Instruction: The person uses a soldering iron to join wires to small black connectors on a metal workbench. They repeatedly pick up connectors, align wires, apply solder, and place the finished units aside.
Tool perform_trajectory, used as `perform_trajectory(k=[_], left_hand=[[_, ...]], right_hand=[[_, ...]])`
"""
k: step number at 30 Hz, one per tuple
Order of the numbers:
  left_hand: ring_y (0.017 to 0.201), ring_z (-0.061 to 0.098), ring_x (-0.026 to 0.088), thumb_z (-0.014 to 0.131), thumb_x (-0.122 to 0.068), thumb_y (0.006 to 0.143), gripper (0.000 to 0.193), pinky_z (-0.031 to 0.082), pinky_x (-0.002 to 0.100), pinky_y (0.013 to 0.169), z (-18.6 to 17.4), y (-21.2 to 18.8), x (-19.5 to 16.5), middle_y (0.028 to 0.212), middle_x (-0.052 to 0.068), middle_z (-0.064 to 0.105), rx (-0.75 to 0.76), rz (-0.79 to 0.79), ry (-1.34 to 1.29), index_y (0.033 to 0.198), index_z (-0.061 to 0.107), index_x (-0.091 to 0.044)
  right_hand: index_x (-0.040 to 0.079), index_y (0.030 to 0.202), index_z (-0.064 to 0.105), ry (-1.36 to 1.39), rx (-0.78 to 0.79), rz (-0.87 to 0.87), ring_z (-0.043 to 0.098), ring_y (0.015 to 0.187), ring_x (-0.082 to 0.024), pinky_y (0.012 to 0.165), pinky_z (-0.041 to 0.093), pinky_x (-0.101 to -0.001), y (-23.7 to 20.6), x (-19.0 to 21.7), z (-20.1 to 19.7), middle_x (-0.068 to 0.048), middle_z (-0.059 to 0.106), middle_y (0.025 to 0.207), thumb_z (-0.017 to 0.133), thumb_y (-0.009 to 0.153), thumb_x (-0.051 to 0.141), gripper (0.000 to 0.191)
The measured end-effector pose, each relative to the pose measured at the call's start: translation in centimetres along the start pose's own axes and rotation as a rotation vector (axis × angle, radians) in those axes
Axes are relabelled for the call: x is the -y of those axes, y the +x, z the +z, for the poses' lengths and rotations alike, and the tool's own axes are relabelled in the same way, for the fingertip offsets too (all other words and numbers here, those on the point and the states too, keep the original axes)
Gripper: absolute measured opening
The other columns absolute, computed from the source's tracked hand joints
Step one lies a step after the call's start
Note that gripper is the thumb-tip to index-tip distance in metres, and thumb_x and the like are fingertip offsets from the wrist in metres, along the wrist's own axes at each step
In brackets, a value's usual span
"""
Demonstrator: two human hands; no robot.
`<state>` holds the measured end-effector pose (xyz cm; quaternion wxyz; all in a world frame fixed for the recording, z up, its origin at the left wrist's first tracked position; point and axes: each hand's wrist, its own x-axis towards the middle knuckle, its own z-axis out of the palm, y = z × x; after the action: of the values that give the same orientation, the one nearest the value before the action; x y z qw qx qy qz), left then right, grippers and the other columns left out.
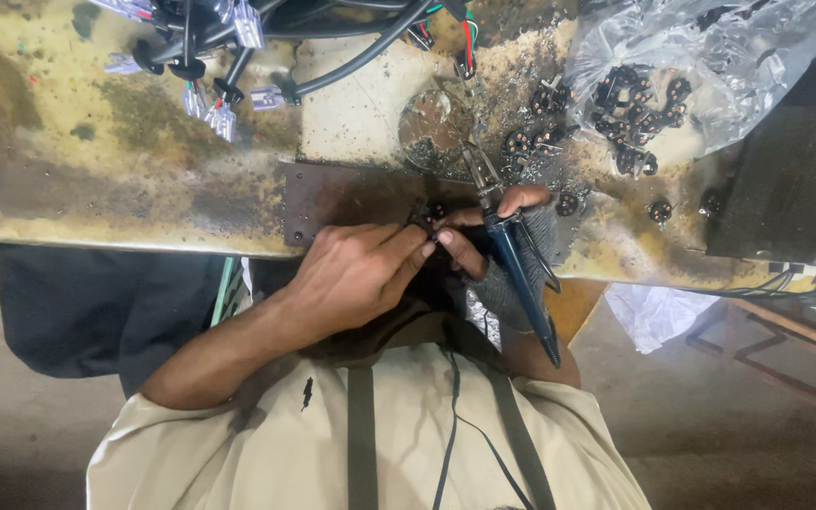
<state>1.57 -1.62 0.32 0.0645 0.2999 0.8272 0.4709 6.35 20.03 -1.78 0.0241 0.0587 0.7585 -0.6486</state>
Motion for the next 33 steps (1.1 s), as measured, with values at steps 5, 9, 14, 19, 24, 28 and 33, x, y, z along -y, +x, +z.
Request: perform_trajectory(k=[5, 9, 14, 19, 24, 28, 33], left_hand=[[0.06, 0.064, 0.022, 0.075, -0.016, 0.096, 0.016, 0.052, 0.036, 0.054, 0.4, -0.3, 0.8, 0.071, 0.007, 0.063, -0.114, 0.276, 0.287, 0.1, 0.073, 0.0], [0.072, 0.07, 0.024, 0.073, -0.009, 0.1, 0.016, 0.057, 0.036, 0.066, 1.3, -0.7, 0.5, 0.09, 0.011, 0.072, -0.375, 0.188, 0.028, 0.112, 0.073, 0.001], [0.069, 0.07, 0.027, 0.073, -0.011, 0.101, 0.01, 0.054, 0.036, 0.06, 1.8, -0.6, 0.0, 0.086, 0.013, 0.072, -0.317, -0.126, -0.169, 0.101, 0.072, -0.001], [0.071, 0.07, 0.034, 0.069, -0.012, 0.101, 0.012, 0.053, 0.041, 0.061, 1.0, 0.0, -0.1, 0.084, 0.016, 0.069, -0.163, -0.128, -0.268, 0.096, 0.07, -0.001], [0.072, 0.069, 0.039, 0.069, -0.014, 0.101, 0.015, 0.051, 0.044, 0.059, 0.0, 0.5, 0.3, 0.081, 0.018, 0.068, 0.006, -0.142, -0.291, 0.097, 0.071, 0.0], [0.074, 0.069, 0.037, 0.071, -0.013, 0.1, 0.012, 0.052, 0.042, 0.062, 0.2, 0.5, 0.4, 0.083, 0.016, 0.069, -0.027, -0.099, -0.301, 0.097, 0.071, -0.001], [0.064, 0.069, 0.027, 0.081, -0.012, 0.092, 0.013, 0.052, 0.036, 0.056, 1.7, 0.4, 0.0, 0.084, 0.012, 0.072, -0.215, -0.162, -0.253, 0.097, 0.075, -0.002]], right_hand=[[0.011, 0.118, 0.031, 0.036, 0.088, -0.078, 0.069, 0.089, -0.015, 0.085, 0.053, -0.0241, 1.1, 1.4, -0.5, -0.011, 0.073, 0.094, 0.076, 0.097, -0.001, 0.051], [0.011, 0.116, 0.033, 0.057, 0.053, 0.017, 0.063, 0.073, -0.011, 0.071, 0.049, -0.0226, 0.9, 1.5, -0.8, -0.008, 0.073, 0.09, 0.077, 0.095, 0.001, 0.049], [0.009, 0.115, 0.035, -0.124, -0.032, -0.033, 0.057, 0.066, -0.011, 0.068, 0.045, -0.0218, 0.2, 0.6, -0.2, -0.006, 0.074, 0.089, 0.08, 0.095, 0.001, 0.05], [0.013, 0.107, 0.043, -0.779, -0.021, -0.273, 0.062, 0.074, -0.021, 0.077, 0.045, -0.0298, -0.1, -0.1, 0.8, -0.013, 0.073, 0.08, 0.083, 0.083, -0.01, 0.052], [0.012, 0.117, 0.027, -0.066, -0.106, -0.1, 0.064, 0.081, -0.012, 0.084, 0.048, -0.0234, -0.2, 0.2, 0.7, -0.004, 0.073, 0.092, 0.079, 0.097, 0.001, 0.057], [0.012, 0.118, 0.027, 0.018, -0.015, -0.059, 0.066, 0.087, -0.014, 0.092, 0.047, -0.0243, 0.1, 0.8, -0.4, -0.004, 0.073, 0.094, 0.079, 0.096, 0.002, 0.058], [0.011, 0.118, 0.03, -0.117, -0.056, -0.138, 0.057, 0.087, -0.011, 0.091, 0.044, -0.0235, 0.3, 0.7, -0.5, -0.003, 0.066, 0.088, 0.079, 0.093, -0.001, 0.057]])
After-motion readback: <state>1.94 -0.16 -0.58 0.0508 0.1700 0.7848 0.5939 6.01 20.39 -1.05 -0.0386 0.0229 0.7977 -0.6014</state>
